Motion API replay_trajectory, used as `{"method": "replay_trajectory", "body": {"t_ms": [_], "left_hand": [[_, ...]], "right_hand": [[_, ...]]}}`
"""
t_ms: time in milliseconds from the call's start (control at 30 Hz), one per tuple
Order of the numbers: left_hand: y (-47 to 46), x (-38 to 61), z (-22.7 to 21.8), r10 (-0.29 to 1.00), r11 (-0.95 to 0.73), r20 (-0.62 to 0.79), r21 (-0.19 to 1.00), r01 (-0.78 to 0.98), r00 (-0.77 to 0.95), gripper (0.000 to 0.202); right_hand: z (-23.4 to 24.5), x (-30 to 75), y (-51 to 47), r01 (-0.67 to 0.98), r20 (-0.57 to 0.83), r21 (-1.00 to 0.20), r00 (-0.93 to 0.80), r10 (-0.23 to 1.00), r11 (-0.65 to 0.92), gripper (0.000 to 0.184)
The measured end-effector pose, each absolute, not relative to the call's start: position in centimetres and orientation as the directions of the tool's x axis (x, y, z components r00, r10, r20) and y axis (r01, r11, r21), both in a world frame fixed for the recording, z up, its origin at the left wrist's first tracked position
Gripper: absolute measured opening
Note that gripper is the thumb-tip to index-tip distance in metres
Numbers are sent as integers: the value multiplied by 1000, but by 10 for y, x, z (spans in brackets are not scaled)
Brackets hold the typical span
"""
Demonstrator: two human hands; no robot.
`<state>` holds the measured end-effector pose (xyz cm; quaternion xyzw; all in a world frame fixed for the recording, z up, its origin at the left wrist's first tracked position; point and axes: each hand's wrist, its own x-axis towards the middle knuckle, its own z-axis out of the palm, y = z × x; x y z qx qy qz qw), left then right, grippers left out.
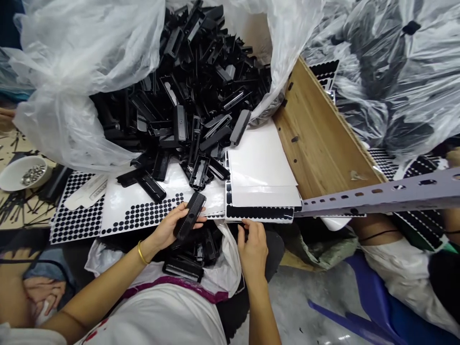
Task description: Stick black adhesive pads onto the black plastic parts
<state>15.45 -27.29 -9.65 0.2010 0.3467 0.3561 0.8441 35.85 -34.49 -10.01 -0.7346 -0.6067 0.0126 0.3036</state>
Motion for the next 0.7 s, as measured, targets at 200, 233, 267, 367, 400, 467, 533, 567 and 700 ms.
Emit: {"method": "replay_trajectory", "body": {"t_ms": [200, 233, 267, 367, 400, 467, 533, 567, 700], "left_hand": [[-271, 182, -110, 670, 733, -430, 511, -448, 605, 11], [-270, 186, -112, 663, 740, -437, 504, -445, 607, 10], [-269, 188, -114, 659, 745, -442, 497, -445, 609, 10], [-268, 191, -119, 649, 753, -435, 480, -449, 624, 13], [-268, 191, -120, 642, 759, -433, 477, -444, 632, 14], [-268, 191, -123, 628, 768, -438, 479, -424, 643, 16], [-267, 191, -123, 624, 771, -446, 487, -411, 642, 17], [-267, 190, -122, 628, 768, -449, 491, -411, 636, 17], [-266, 175, -110, 648, 756, -450, 480, -446, 614, 17]], "right_hand": [[-107, 351, -339, 960, 317, -279, 60, 947, 33, 20], [-106, 351, -338, 962, 310, -268, 39, 950, 47, 20], [-105, 352, -336, 964, 303, -260, 21, 953, 61, 21], [-102, 354, -332, 968, 288, -229, -33, 957, 102, 21], [-102, 354, -332, 970, 284, -211, -57, 957, 120, 22], [-100, 349, -331, 966, 275, -193, -115, 955, 172, 23], [-97, 341, -330, 947, 263, -231, -162, 951, 225, 23], [-95, 337, -331, 929, 256, -283, -165, 952, 237, 23], [-84, 328, -331, 717, 147, -692, 18, 989, 90, 20]]}}
